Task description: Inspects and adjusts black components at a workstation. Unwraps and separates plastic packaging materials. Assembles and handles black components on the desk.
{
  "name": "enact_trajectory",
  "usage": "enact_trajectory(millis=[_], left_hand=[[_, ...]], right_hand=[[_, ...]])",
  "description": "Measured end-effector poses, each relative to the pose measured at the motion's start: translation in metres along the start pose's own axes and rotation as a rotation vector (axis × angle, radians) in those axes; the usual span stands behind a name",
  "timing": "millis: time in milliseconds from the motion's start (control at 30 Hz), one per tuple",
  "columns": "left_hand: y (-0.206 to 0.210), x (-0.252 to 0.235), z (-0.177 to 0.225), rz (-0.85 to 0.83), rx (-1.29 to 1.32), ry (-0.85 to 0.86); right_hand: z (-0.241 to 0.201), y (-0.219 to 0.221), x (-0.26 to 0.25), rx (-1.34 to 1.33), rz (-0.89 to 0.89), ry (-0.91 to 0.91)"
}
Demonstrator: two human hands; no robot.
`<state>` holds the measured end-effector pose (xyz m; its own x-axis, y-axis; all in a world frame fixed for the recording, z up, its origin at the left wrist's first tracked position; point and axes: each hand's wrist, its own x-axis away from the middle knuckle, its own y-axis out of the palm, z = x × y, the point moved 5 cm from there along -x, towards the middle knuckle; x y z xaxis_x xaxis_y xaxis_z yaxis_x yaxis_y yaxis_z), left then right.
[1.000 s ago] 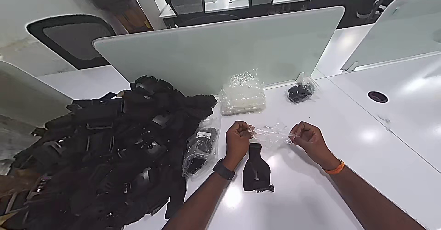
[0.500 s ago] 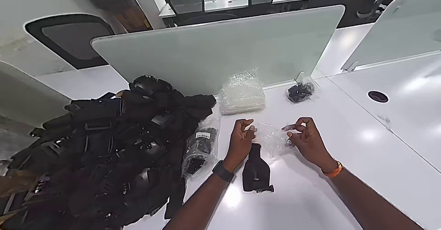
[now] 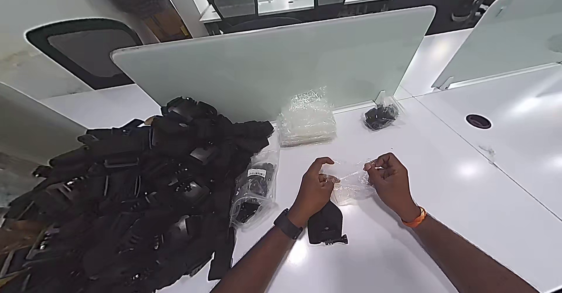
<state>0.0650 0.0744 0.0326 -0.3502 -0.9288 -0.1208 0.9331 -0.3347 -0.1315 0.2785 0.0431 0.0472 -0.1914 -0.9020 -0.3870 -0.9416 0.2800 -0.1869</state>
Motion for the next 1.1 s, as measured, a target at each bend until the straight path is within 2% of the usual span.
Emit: enact_trajectory(millis=[100,200,267,400,500,667,933,1033,1100], left_hand=[[-0.008,-0.005,-0.004,-0.011,0.054,0.004],[-0.013,-0.007,-0.01,-0.026,0.044,0.024],[-0.014,-0.007,-0.012,0.005,0.015,0.003],[-0.016,-0.009,-0.01,0.005,-0.011,0.031],[-0.015,-0.01,-0.006,-0.067,0.024,0.027],[-0.019,-0.012,-0.007,-0.163,0.032,-0.003],[-0.027,-0.017,-0.012,-0.191,0.116,-0.002],[-0.033,-0.017,-0.013,-0.116,0.138,0.024],[-0.042,-0.018,-0.015,0.022,0.185,0.054]], right_hand=[[0.011,-0.009,-0.01,-0.11,0.093,0.16],[0.013,-0.013,-0.014,-0.113,0.067,0.183],[0.007,-0.012,-0.015,-0.062,-0.062,0.157],[0.001,-0.002,-0.009,0.025,-0.438,0.119],[0.006,0.0,-0.008,-0.031,-0.526,0.078],[0.012,-0.012,-0.02,-0.187,-0.413,0.172],[0.014,-0.007,-0.022,-0.246,-0.434,0.189],[0.007,-0.002,-0.034,-0.213,-0.431,0.185],[-0.002,0.004,-0.051,-0.168,-0.422,0.154]])
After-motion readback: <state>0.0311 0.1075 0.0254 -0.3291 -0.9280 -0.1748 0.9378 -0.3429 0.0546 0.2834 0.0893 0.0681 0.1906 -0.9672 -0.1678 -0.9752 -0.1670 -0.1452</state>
